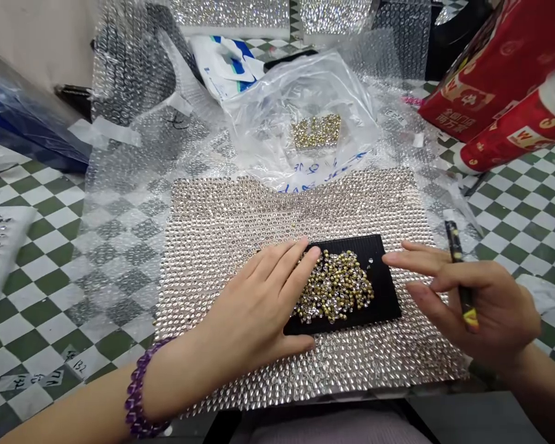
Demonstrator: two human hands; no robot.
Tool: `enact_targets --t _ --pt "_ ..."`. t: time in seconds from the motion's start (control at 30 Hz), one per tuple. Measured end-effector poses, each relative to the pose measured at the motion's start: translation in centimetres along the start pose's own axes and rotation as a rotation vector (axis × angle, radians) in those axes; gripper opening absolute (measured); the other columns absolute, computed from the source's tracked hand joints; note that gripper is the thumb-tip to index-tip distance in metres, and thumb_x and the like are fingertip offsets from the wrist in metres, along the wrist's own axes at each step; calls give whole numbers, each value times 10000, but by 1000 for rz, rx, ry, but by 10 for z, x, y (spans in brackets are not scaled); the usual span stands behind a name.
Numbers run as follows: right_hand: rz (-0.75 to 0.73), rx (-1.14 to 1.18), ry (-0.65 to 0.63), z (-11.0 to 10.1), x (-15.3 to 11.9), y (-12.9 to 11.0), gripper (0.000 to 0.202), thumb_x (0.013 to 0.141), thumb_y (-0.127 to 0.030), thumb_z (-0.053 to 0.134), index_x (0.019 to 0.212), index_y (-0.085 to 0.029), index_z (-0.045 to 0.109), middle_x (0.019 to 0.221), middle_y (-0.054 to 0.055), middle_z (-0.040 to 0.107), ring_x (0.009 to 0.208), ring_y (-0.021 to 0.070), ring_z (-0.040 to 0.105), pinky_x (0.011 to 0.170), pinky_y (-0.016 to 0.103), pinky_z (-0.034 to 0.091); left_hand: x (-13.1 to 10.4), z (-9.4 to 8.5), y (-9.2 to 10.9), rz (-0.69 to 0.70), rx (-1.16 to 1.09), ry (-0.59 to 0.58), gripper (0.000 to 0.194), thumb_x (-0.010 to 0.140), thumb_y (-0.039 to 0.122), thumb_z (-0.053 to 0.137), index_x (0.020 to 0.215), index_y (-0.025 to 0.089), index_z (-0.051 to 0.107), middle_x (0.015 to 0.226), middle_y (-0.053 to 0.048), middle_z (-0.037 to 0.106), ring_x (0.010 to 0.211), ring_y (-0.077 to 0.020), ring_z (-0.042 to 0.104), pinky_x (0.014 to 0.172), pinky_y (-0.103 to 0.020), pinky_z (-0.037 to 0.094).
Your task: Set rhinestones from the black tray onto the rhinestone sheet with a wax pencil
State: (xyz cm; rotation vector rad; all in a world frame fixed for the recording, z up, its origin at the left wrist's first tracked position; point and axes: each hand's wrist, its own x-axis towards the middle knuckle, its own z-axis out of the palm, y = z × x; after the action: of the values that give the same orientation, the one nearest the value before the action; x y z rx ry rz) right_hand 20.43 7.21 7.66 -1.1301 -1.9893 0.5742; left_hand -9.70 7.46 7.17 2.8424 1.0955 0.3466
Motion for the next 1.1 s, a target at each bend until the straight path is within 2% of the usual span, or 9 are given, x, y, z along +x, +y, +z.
enact_targets --t 0.1,0.3,0.57,0.7,0.83,0.9,1.0,1.03,1.1 --pt "26 30 32 -4 4 3 240 895 -104 707 918 -290 556 1058 -3 844 1099 215 790 1083 381 622 3 -2 1 -10 3 -2 1345 579 745 952 1524 -3 355 1496 -201 532 1351 -350 502 1120 -449 426" --pt "-32 51 59 -11 13 10 284 830 -43 711 894 -260 538 1054 14 848 1014 140 809 1123 223 550 4 -5 2 -14 21 -10 1373 535 739 972 1516 -8 368 1483 -196 548 1325 -339 512 1077 -442 437" --pt "40 51 63 -10 13 16 266 852 -58 680 900 -280 540 1090 -36 841 1149 120 762 1134 231 544 1 -8 7 -13 18 -5 1399 487 739 993 1506 1 380 1482 -181 556 1318 -309 501 1072 -405 407" --pt "30 3 19 -12 16 20 230 870 -95 665 868 -293 549 1097 -43 840 1145 115 761 1123 196 531 0 -8 2 -18 27 -14 1452 457 802 963 1517 11 362 1537 -227 483 1389 -362 428 1142 -448 328" --pt "47 -61 3 -12 16 25 198 887 -134 668 895 -295 552 1073 -14 844 1131 180 776 1090 295 586 0 -6 -2 -38 44 -45 1456 466 824 934 1521 6 354 1549 -240 463 1432 -377 381 1199 -456 268" --pt "56 -62 -17 -11 17 28 196 894 -138 670 924 -290 550 1069 4 844 1128 205 780 1066 343 606 0 -5 -2 -47 20 -58 1427 491 805 932 1525 11 352 1541 -226 477 1419 -359 405 1189 -443 298" --pt "19 -52 -73 -9 25 31 189 914 -143 675 896 -282 548 1079 16 839 1106 191 784 1061 340 597 0 -6 0 -59 3 -61 1432 458 753 968 1527 19 359 1516 -214 504 1383 -358 445 1163 -448 352" --pt "-2 -61 -93 -8 28 32 184 923 -146 673 872 -279 555 1085 20 836 1098 187 783 1054 338 598 0 -8 -1 -60 -4 -64 1440 470 787 944 1531 14 354 1512 -213 507 1377 -360 451 1157 -455 367" --pt "-58 -80 -134 -6 35 32 188 937 -155 667 821 -274 578 1092 30 831 1070 186 785 1038 350 604 2 -12 -6 -64 -41 -47 1350 652 935 735 1544 3 340 1517 -208 500 1381 -358 453 1145 -476 393"
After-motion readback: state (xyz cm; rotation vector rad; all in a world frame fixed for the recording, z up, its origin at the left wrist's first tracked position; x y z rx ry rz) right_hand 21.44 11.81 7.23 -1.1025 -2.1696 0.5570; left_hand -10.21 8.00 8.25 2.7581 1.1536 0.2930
